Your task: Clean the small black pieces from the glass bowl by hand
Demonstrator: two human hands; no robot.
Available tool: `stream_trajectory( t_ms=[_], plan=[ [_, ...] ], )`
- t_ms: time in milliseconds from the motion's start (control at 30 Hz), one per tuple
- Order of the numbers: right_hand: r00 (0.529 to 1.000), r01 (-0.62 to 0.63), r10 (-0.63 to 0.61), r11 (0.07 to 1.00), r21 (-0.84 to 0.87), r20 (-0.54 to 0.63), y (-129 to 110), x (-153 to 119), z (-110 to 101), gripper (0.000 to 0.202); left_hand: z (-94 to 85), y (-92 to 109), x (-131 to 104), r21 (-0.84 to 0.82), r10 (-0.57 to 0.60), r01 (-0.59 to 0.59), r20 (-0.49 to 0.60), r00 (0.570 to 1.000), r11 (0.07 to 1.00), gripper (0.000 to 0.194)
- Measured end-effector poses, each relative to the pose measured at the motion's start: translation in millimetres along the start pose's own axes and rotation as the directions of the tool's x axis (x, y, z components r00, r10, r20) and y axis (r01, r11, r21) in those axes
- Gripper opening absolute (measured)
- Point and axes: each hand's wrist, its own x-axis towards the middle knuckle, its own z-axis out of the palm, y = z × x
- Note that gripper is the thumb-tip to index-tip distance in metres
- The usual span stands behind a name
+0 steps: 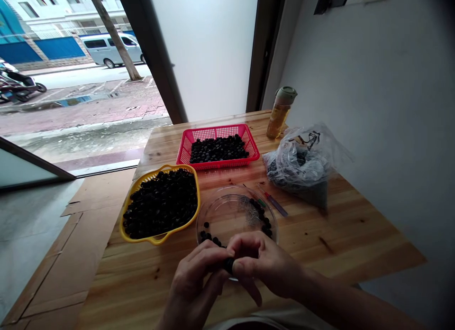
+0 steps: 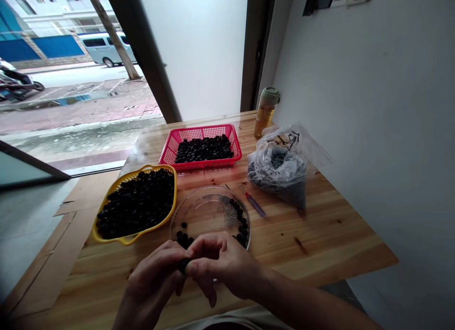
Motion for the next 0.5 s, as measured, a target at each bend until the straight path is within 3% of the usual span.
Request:
stream_trajectory(
  t_ms=[100,300,500],
  plan=[
    [0.997,0.07,-0.07,0.998,0.001,-0.016,2.4,4.2,0.3,0.038,-0.9,-1.6,0.8,0.059,0.009,-0.007,-0.029,1.0,0.998,0.026],
    [1.0,0.006,-0.007,0.998,-0.066,-0.01,-5.9,-0.2,-1.5,0.045,-3.1,7.4,12.3,0.225,0.104,-0.093,-0.036,0.994,0.97,0.035],
    [0.979,0.114,-0.141,0.977,-0.182,-0.144,-24.6,4.0,9.8,0.039,5.2,0.2,25.9,0.151,0.129,-0.109,-0.124,0.984,0.982,0.036]
  ],
)
